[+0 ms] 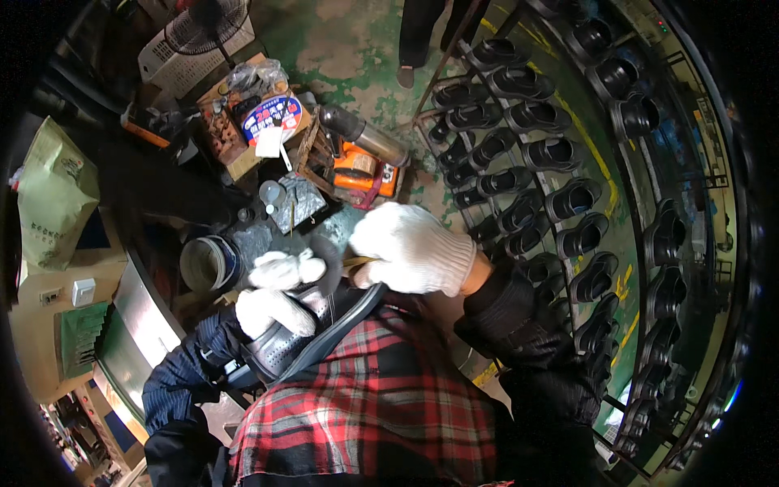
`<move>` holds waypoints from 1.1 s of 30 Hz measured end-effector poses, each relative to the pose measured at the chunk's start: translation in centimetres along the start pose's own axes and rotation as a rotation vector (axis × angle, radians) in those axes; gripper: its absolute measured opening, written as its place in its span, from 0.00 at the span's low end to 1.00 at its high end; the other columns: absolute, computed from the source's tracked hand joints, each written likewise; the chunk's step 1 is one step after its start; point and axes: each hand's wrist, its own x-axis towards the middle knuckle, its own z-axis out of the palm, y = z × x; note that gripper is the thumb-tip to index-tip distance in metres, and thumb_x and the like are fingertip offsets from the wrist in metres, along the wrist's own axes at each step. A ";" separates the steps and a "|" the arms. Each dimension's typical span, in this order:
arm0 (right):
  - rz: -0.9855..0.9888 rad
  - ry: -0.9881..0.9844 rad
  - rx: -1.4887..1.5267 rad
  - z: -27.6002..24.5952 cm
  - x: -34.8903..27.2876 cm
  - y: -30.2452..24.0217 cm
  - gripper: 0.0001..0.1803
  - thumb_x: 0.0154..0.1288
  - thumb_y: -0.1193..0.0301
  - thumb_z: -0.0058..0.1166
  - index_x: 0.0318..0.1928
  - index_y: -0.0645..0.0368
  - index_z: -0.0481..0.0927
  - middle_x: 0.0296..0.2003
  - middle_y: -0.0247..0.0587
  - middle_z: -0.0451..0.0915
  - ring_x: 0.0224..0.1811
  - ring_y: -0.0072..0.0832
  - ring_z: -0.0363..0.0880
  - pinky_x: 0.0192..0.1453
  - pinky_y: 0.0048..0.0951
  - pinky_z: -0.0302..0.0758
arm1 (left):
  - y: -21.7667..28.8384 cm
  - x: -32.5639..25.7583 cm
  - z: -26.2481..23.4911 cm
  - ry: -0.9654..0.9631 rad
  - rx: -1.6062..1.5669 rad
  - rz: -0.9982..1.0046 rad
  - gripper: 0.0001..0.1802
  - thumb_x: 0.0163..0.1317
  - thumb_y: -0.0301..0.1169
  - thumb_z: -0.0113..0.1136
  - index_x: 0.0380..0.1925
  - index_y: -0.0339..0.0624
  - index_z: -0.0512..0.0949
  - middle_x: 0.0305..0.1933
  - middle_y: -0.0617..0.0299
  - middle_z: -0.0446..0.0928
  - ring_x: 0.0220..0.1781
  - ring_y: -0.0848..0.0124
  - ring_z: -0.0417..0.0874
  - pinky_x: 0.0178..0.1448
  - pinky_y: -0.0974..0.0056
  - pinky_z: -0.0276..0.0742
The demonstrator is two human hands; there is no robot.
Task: The person applies a liquid using a brush to the edges of black shoes and then wipes them with a cloth.
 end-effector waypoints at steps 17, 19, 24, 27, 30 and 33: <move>0.328 -0.220 0.104 0.3 -0.6 0.5 0.28 0.59 0.50 0.59 0.43 0.65 0.79 0.40 0.55 0.78 0.45 0.52 0.77 0.48 0.43 0.73 | 5.9 9.0 -5.6 -0.369 0.731 -0.044 0.23 0.46 0.17 0.67 0.46 0.40 0.81 0.42 0.61 0.80 0.49 0.68 0.80 0.54 0.67 0.75; 0.327 -0.046 0.262 6.4 -4.6 6.8 0.29 0.62 0.52 0.56 0.54 0.63 0.76 0.51 0.54 0.76 0.54 0.47 0.75 0.59 0.40 0.71 | 9.2 11.8 -6.3 -0.383 0.757 -0.002 0.23 0.46 0.17 0.67 0.46 0.40 0.81 0.42 0.61 0.81 0.49 0.68 0.80 0.54 0.67 0.75; 0.176 0.148 0.030 2.4 -1.7 -0.5 0.30 0.58 0.52 0.59 0.54 0.63 0.79 0.50 0.54 0.80 0.57 0.48 0.75 0.65 0.44 0.68 | 13.1 14.7 -7.0 -0.358 0.720 0.021 0.23 0.46 0.17 0.67 0.46 0.40 0.80 0.43 0.61 0.81 0.49 0.68 0.80 0.54 0.67 0.75; 0.417 -0.251 0.291 -1.2 -1.3 -0.5 0.31 0.56 0.53 0.61 0.52 0.65 0.78 0.50 0.57 0.79 0.56 0.51 0.74 0.64 0.43 0.68 | 13.6 14.8 -7.3 -0.343 0.668 -0.029 0.23 0.46 0.17 0.67 0.47 0.39 0.80 0.43 0.61 0.81 0.49 0.68 0.80 0.54 0.67 0.75; 0.165 0.184 -0.007 2.4 -1.5 -1.4 0.24 0.55 0.57 0.61 0.46 0.63 0.82 0.43 0.55 0.82 0.48 0.50 0.78 0.56 0.43 0.73 | 13.5 15.5 -7.4 -0.354 0.594 -0.076 0.23 0.46 0.17 0.67 0.47 0.39 0.80 0.43 0.61 0.81 0.49 0.69 0.80 0.54 0.67 0.75; 0.173 0.080 0.042 -0.4 -0.4 -1.2 0.21 0.55 0.59 0.61 0.42 0.63 0.83 0.38 0.53 0.83 0.42 0.48 0.81 0.51 0.42 0.76 | 13.6 15.8 -7.7 -0.344 0.517 -0.124 0.23 0.47 0.17 0.67 0.47 0.39 0.80 0.43 0.61 0.81 0.49 0.69 0.80 0.54 0.67 0.75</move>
